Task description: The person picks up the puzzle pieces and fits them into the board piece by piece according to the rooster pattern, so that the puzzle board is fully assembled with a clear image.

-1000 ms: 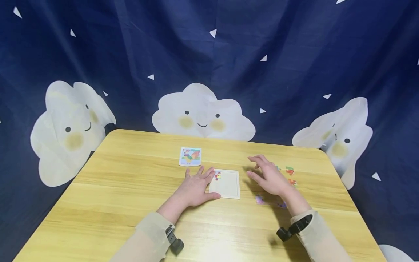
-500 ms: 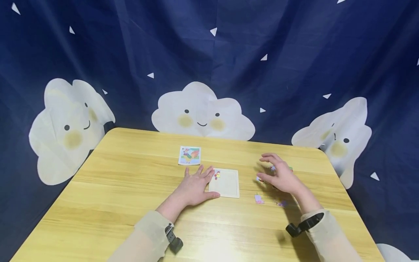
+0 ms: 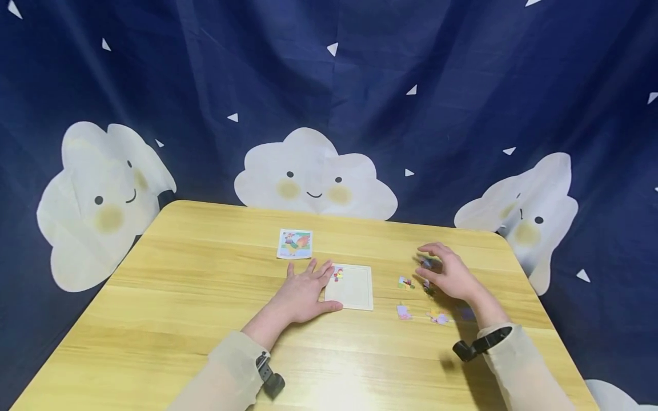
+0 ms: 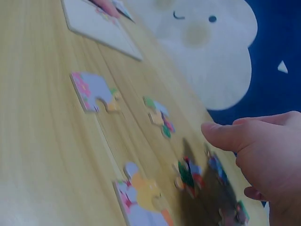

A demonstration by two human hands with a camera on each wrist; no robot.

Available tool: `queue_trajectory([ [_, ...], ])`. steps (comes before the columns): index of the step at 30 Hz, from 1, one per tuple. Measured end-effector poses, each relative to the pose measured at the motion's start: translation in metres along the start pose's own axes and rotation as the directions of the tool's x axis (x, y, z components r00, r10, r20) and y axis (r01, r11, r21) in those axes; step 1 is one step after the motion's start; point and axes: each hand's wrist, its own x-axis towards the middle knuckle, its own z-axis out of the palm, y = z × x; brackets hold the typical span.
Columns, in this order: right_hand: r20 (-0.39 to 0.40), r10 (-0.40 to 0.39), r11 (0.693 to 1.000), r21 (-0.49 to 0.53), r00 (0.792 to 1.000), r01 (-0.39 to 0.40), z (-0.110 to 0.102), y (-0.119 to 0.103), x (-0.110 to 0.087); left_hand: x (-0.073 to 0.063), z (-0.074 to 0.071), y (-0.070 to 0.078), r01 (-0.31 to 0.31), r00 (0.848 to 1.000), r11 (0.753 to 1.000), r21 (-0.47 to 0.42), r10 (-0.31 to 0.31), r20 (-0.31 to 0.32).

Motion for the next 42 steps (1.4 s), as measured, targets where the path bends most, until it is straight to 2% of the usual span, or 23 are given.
queue_trajectory([
  [9, 0.012, 0.107, 0.992, -0.068, 0.994, -0.106, -0.003, 0.019, -0.006, -0.001, -0.001, 0.001, 0.004, 1.000, 1.000, -0.010, -0.004, 0.004],
  [23, 0.030, 0.177, 0.984, -0.034, 0.984, -0.176, -0.006, 0.020, -0.003, -0.001, 0.002, 0.002, -0.014, 1.000, 1.000, -0.011, 0.014, -0.010],
  [28, -0.001, 0.168, 0.985, -0.031, 0.986, -0.168, -0.004, 0.022, -0.004, -0.001, 0.002, 0.002, -0.012, 1.000, 1.000, -0.016, 0.012, -0.010],
  [32, -0.018, 0.155, 0.985, -0.070, 0.988, -0.156, -0.003, 0.022, -0.005, -0.001, 0.001, 0.001, -0.008, 1.000, 1.000, -0.007, 0.008, -0.010],
  [42, 0.031, 0.104, 0.982, -0.159, 0.994, -0.098, -0.004, 0.017, -0.006, -0.002, -0.001, 0.000, -0.002, 1.000, 1.000, 0.003, 0.002, -0.002],
])
